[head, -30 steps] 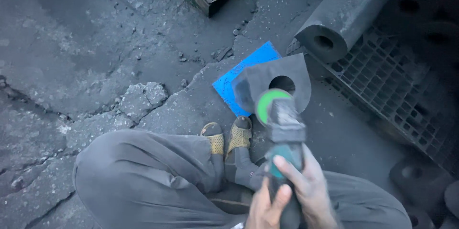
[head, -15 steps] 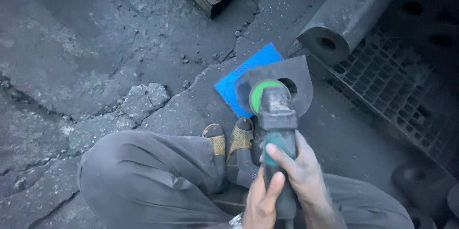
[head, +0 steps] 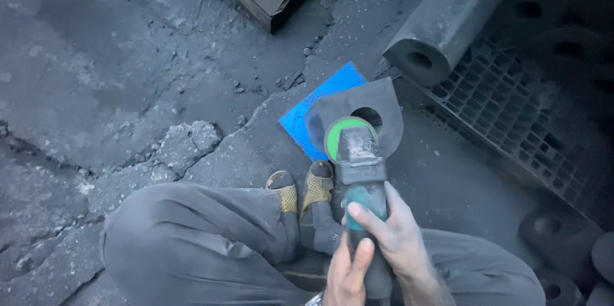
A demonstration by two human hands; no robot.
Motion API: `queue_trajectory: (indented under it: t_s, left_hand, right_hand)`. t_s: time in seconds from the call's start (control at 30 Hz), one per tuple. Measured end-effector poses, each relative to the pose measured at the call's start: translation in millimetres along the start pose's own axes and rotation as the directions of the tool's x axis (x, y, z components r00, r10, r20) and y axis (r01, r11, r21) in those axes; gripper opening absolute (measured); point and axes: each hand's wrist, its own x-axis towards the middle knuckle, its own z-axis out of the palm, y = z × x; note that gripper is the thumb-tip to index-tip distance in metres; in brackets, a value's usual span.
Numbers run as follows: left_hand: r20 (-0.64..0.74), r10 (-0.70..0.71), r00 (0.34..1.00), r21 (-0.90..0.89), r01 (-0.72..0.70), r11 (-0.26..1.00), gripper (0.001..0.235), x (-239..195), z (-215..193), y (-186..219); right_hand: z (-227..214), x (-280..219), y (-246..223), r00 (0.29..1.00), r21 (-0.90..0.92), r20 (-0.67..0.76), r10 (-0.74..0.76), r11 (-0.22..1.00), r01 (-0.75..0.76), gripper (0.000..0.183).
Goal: Grinding and smoothing the surface of a circular industrial component using a handheld angle grinder.
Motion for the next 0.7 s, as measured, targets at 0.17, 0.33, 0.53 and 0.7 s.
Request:
queue_trajectory:
  t_s: [0.17, 0.33, 0.53, 0.7]
  left_hand:
    - [0.115, -0.088, 0.989, 0.083, 0.078, 0.993, 0.078, -10, 12, -53]
    - [0.182, 0.052, 0.982, 0.182, -0.086, 0.979, 0.077, -13, 25, -22]
    - [0.076, 0.013, 0.997, 0.054, -0.017, 0.998, 0.075, -27, 18, -36]
    - [0.077, -0.154, 0.985, 0.356, 0.117, 0.927, 0.073, -25, 27, -80]
  right_hand:
    - [-37, -23, 39, 0.994, 0.101, -0.107, -0.014, 0.995, 0.025, 0.037]
    - [-41, -27, 35, 0.972, 0.144, -0.236, 0.007, 0.989, 0.028, 0.036]
    - [-37, -29, 40, 0.999, -0.054, -0.039, -0.038, 0.998, 0.035, 0.036]
    - [-66, -41, 66, 0.966, 0.149, -0.254, -0.048, 0.985, 0.088, 0.04]
